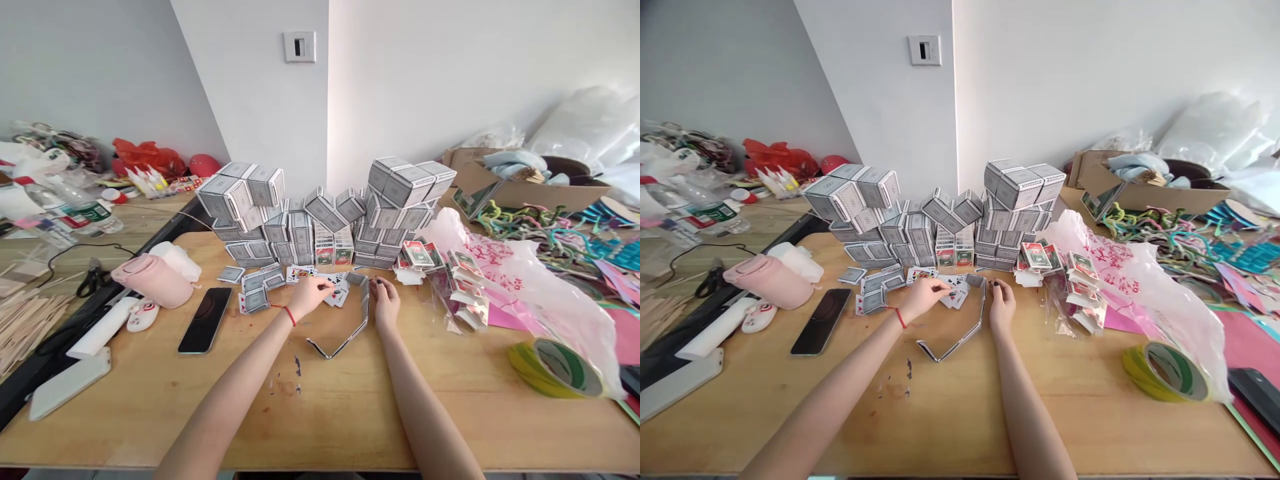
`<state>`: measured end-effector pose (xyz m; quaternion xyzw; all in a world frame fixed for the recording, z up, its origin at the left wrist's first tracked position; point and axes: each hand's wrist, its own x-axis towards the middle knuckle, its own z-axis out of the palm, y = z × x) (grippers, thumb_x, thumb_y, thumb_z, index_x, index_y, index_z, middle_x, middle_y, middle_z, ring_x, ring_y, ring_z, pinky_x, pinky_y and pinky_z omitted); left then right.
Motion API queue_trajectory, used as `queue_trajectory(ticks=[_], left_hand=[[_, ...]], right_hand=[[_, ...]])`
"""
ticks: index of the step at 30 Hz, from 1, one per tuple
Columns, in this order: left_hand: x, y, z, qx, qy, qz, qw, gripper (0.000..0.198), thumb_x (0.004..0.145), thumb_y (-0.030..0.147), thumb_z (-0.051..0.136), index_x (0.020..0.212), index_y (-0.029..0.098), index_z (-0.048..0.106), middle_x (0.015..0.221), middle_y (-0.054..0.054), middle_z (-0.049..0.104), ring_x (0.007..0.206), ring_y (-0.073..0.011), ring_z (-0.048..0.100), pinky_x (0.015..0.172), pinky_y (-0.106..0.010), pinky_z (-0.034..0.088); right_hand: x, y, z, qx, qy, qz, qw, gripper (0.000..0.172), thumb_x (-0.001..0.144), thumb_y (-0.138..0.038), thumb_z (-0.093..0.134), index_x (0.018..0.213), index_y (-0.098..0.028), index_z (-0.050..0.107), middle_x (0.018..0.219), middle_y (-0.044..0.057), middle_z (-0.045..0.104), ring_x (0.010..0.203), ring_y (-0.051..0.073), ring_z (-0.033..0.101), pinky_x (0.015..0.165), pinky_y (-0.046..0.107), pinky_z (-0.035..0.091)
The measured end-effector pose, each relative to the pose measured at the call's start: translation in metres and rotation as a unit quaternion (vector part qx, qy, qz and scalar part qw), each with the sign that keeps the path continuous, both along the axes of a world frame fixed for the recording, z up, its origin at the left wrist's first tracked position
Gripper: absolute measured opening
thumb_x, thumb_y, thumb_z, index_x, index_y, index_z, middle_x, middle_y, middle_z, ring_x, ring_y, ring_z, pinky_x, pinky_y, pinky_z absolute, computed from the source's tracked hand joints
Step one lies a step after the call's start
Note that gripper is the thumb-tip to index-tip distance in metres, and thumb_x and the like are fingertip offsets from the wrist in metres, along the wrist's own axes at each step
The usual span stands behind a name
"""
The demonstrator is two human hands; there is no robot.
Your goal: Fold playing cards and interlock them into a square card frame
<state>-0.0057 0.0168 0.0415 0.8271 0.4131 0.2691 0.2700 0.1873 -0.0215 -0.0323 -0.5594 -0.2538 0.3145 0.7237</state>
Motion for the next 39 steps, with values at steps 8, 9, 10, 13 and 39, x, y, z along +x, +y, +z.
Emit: queue_trajectory(ticks=[8,9,10,13,39], left_hand=[[-0.005,0.008,0.018,-0.005,-0.086,0.028,0.996,0.020,0.077,0.021,0.049,0.086,0.017,0.066,0.090,-0.004,0.068,0.082,-0.0155,0.062,0.075,-0.027,0.047],[-0.004,0.008,0.021,0.003,-0.098,0.033,0.995,0.019,0.077,0.021,0.049,0.086,0.017,0.066,0.091,-0.004,0.068,0.083,-0.0154,0.061,0.076,-0.027,0.047],[-0.003,0.007,0.025,0.009,-0.108,0.036,0.994,0.018,0.077,0.021,0.050,0.085,0.018,0.065,0.091,-0.004,0.067,0.083,-0.0152,0.061,0.076,-0.027,0.047],[0.006,0.004,0.034,-0.008,-0.133,0.033,0.991,0.018,0.075,0.024,0.054,0.088,0.016,0.063,0.080,-0.003,0.067,0.073,-0.0137,0.061,0.069,-0.025,0.049],[-0.052,-0.091,0.023,-0.008,0.056,-0.012,0.998,0.020,0.069,0.005,0.050,0.079,0.023,0.055,0.138,-0.003,0.029,0.120,-0.0229,0.040,0.096,-0.039,0.039]], right_hand=[[0.009,0.001,0.010,-0.004,-0.006,0.015,1.000,0.032,0.071,-0.037,0.052,0.096,-0.017,0.058,0.090,0.007,0.065,0.088,0.020,0.062,0.080,0.037,0.048],[0.009,-0.001,0.018,-0.005,-0.042,0.011,0.999,0.033,0.070,-0.036,0.053,0.096,-0.017,0.058,0.092,0.007,0.065,0.089,0.020,0.061,0.081,0.037,0.047],[0.009,-0.002,0.027,-0.005,-0.086,0.012,0.996,0.033,0.069,-0.034,0.055,0.097,-0.017,0.059,0.093,0.008,0.065,0.091,0.020,0.060,0.083,0.036,0.046],[0.003,-0.005,0.058,0.022,-0.203,0.133,0.970,0.034,0.065,-0.031,0.061,0.098,-0.020,0.062,0.102,0.006,0.063,0.098,0.020,0.056,0.086,0.034,0.043],[0.056,0.000,0.018,-0.129,-0.193,-0.035,0.972,0.037,0.070,-0.037,0.050,0.102,-0.019,0.046,0.068,0.005,0.066,0.056,0.022,0.063,0.057,0.035,0.049]])
